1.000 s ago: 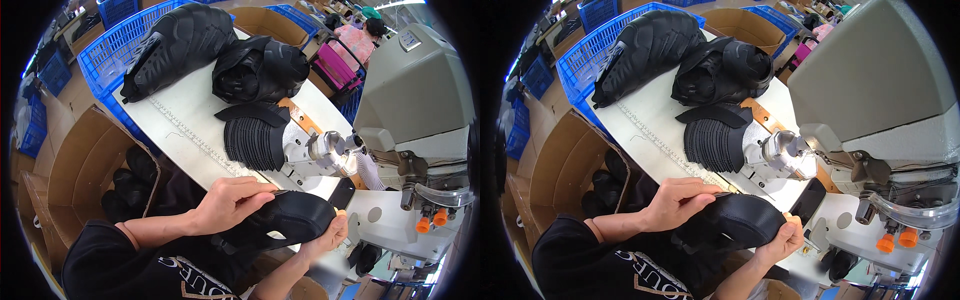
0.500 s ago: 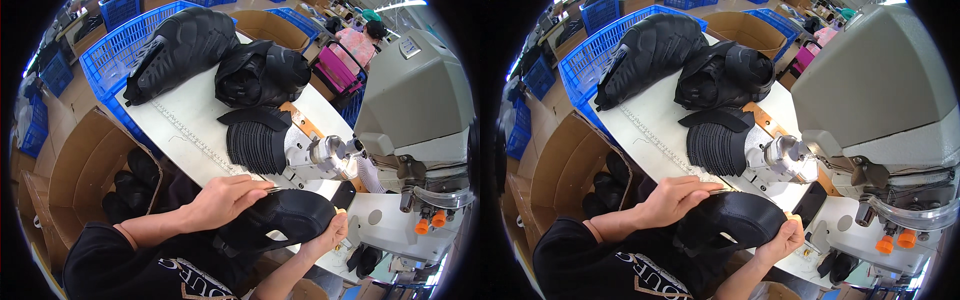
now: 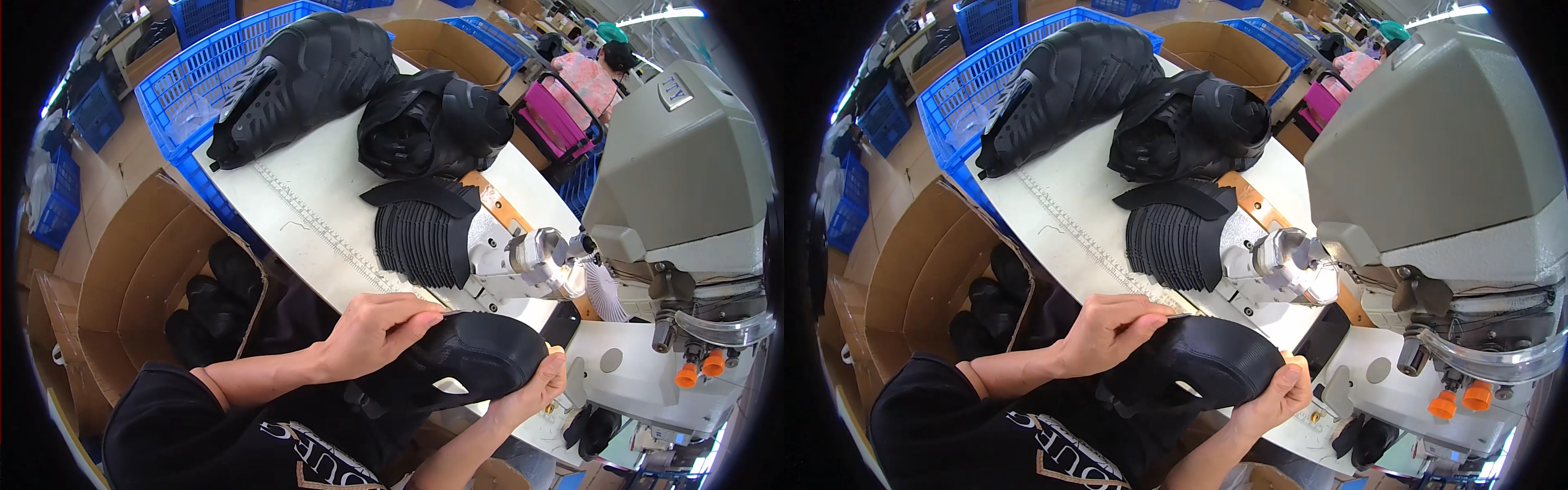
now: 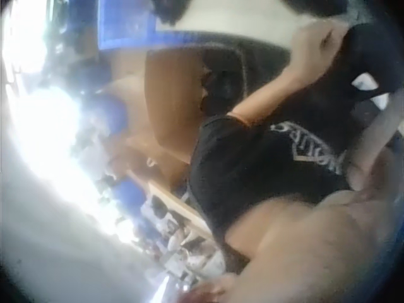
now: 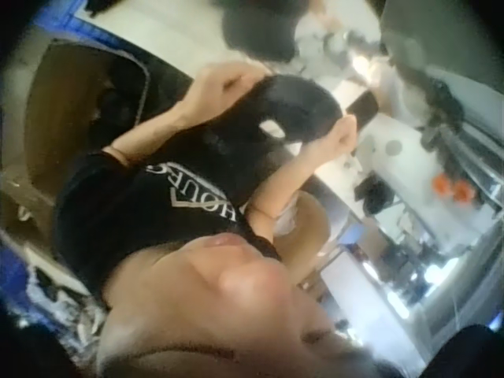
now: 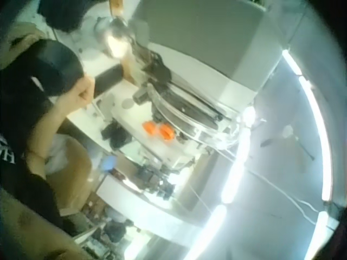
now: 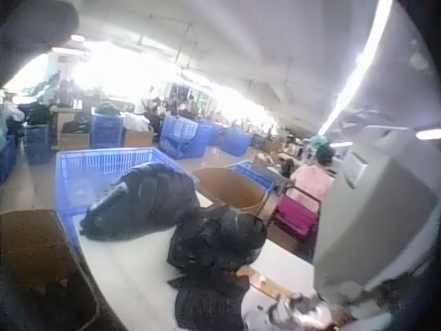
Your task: The person uses an industrial sewing machine to stitch a black fabric strap onto the upper part of a black shoe. They guide the shoe under the needle, sew along the edge, and then remove the shoe to inspect the seam before repeating the process on another shoe.
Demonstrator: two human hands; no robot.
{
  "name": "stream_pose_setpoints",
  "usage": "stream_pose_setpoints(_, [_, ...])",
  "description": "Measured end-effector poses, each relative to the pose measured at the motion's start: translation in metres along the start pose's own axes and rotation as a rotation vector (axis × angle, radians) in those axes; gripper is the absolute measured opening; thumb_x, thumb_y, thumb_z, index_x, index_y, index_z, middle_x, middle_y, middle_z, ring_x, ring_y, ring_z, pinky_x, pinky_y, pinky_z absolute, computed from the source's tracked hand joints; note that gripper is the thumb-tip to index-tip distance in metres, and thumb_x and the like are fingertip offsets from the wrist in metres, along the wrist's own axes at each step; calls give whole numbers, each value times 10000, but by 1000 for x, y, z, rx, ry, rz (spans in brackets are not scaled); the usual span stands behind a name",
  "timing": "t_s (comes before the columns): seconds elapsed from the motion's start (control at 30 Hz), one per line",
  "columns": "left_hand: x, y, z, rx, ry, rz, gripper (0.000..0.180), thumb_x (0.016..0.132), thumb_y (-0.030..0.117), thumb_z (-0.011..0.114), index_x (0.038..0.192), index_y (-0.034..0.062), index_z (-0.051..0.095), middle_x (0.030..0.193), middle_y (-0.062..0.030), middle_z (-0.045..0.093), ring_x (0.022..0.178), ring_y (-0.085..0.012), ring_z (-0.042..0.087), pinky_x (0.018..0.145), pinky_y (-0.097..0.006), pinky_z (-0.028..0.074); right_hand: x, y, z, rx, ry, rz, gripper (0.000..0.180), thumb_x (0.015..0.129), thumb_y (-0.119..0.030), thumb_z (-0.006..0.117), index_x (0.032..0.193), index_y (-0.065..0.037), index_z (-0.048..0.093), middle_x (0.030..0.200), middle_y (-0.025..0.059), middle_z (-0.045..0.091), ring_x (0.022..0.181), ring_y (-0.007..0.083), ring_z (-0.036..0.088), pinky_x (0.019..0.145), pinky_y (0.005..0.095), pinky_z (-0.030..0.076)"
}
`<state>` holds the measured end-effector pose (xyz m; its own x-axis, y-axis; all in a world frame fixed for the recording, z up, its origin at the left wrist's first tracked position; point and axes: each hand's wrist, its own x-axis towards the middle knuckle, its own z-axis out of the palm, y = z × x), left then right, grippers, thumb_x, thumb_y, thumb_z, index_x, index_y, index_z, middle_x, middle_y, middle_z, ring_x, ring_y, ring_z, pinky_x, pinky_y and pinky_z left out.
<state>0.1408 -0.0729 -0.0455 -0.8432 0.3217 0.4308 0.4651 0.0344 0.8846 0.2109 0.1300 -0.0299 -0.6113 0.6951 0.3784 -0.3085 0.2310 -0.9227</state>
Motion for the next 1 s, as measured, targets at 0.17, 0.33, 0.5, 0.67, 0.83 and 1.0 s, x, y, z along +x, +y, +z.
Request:
stream_pose_setpoints(0.17, [13,-10,-20,20,30,-92,197,982,50,554,1026,-59,711,817,-119,704,628,-136,576,582,-307,472,1,-10,4,42,130,58,473,1052,-348,522,686,-88,374,651,-40,387,606,58,371,552,231,302])
stream_pose_setpoints(0.33, [30,-37,-40,332,-5,-181,350,932,22,588,1272,-59,583,1164,-213,668,1036,-309,652,888,-348,501,4,3,-4,41,33,52,483,1050,-361,526,687,-105,338,661,-43,371,607,52,365,541,231,298])
stream_pose_setpoints(0.5, [14,-5,-49,-85,-255,62,456,948,33,604,1389,-23,501,1287,-168,600,1303,-290,501,1087,-384,379,3,-9,30,76,-61,77,463,1044,-325,543,699,-62,379,681,-58,360,657,48,347,583,235,278])
stream_pose_setpoints(0.67, [6,15,-112,-481,-2,-256,202,984,101,629,1149,-15,633,1008,-2,678,956,-61,601,858,-255,498,-2,-39,96,50,-502,100,203,997,-152,605,953,44,633,758,-31,523,682,45,438,604,211,339])
stream_pose_setpoints(0.83, [33,-10,-229,-327,367,-211,230,1020,214,590,1127,17,644,1003,3,692,900,-48,634,813,-230,517,-18,-13,171,164,-1053,323,313,897,43,682,1205,48,627,1043,99,705,936,127,670,837,237,526])
stream_pose_setpoints(1.0, [115,-87,-320,-158,381,-80,295,1029,271,577,1172,23,650,992,27,665,879,-39,581,783,-213,473,-9,7,276,415,-1036,264,410,963,-69,633,1349,38,547,1280,141,637,1101,165,625,921,299,507])
